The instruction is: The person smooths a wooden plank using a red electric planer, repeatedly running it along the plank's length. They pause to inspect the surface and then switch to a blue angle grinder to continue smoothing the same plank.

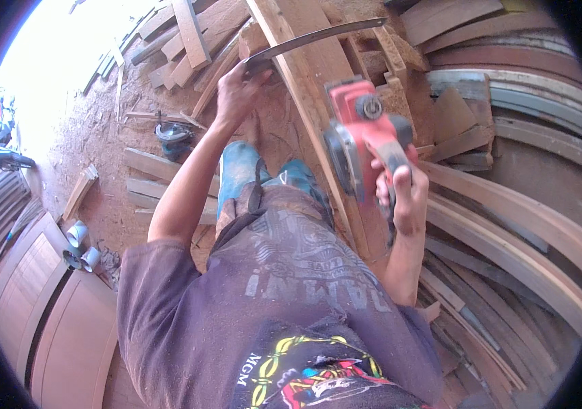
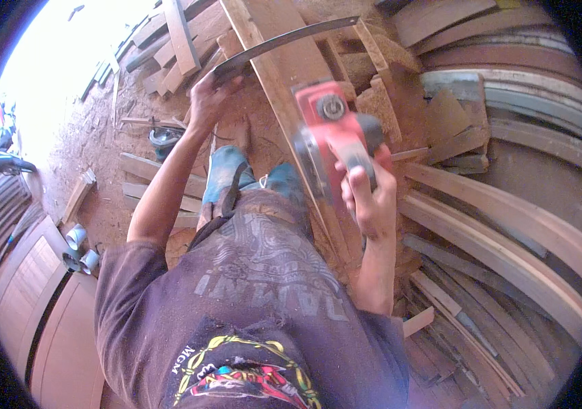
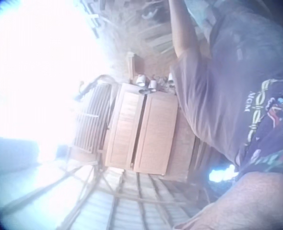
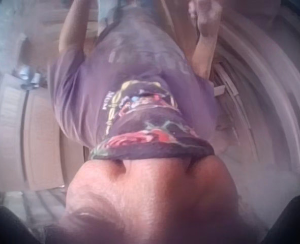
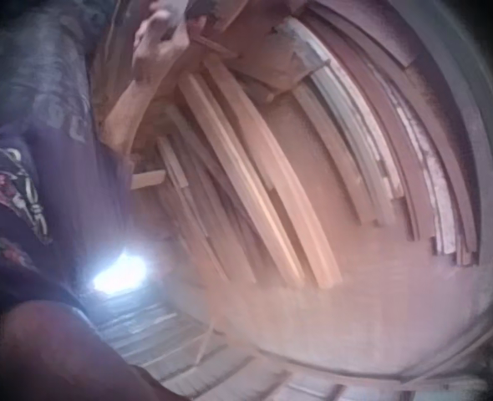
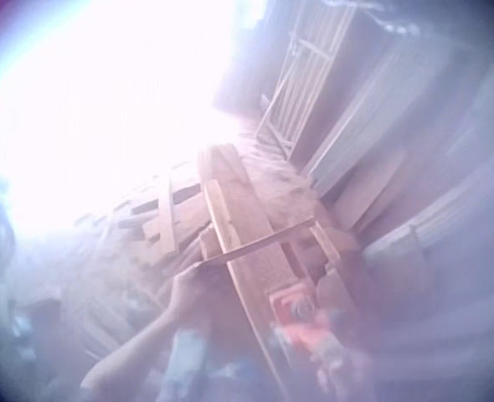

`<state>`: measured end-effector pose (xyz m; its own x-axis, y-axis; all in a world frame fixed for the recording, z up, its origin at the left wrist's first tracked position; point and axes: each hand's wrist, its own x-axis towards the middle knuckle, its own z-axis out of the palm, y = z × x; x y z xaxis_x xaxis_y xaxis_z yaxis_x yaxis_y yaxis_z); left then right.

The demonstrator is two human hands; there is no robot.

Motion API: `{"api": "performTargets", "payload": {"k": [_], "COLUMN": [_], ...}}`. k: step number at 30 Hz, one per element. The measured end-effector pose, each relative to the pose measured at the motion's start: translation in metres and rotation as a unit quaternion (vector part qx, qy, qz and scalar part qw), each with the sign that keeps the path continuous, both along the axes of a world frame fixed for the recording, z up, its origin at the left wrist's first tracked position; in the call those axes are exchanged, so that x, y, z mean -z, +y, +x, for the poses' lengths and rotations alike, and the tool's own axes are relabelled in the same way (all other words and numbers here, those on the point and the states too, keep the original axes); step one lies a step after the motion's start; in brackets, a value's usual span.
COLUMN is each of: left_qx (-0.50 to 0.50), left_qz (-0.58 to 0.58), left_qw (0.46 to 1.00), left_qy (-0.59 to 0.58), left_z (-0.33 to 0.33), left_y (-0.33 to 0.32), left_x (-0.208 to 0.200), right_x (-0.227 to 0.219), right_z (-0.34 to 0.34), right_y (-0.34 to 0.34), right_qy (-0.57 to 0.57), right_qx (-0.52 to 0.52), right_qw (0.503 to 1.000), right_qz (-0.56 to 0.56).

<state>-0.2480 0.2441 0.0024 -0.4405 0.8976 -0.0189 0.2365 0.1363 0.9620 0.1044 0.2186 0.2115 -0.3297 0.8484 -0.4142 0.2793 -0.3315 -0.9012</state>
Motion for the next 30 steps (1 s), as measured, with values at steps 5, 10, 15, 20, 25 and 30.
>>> {"api": "performTargets", "payload": {"k": [5, 10, 15, 20, 25, 30], "left_qx": [0.022, 0.040, 0.054, 0.038, 0.011, 0.019], "left_qz": [0.018, -0.009, -0.027, 0.022, -0.003, -0.015], "left_qw": [0.999, 0.998, 0.998, 0.999, 0.998, 0.991], "left_qy": [0.029, 0.042, 0.000, 0.028, 0.069, 0.132], "left_z": [0.016, 0.010, 0.012, 0.004, -0.050, -0.106], "left_y": [0.027, 0.029, 0.030, 0.040, 0.087, 0.146], "left_x": [0.008, -0.012, -0.023, 0.012, 0.011, 0.007], "right_x": [0.000, 0.010, 0.013, 0.007, 0.002, 0.008], "right_z": [0.050, 0.076, 0.086, 0.085, 0.054, 0.011], "right_y": [-0.082, -0.125, -0.143, -0.136, -0.112, -0.080], "right_qy": [-0.036, -0.041, -0.042, -0.057, -0.047, -0.031], "right_qx": [0.045, 0.028, 0.016, 0.004, 0.033, 0.056], "right_qw": [0.998, 0.998, 0.998, 0.997, 0.995, 0.994], "right_qz": [-0.019, -0.033, -0.046, -0.056, -0.081, -0.084]}}
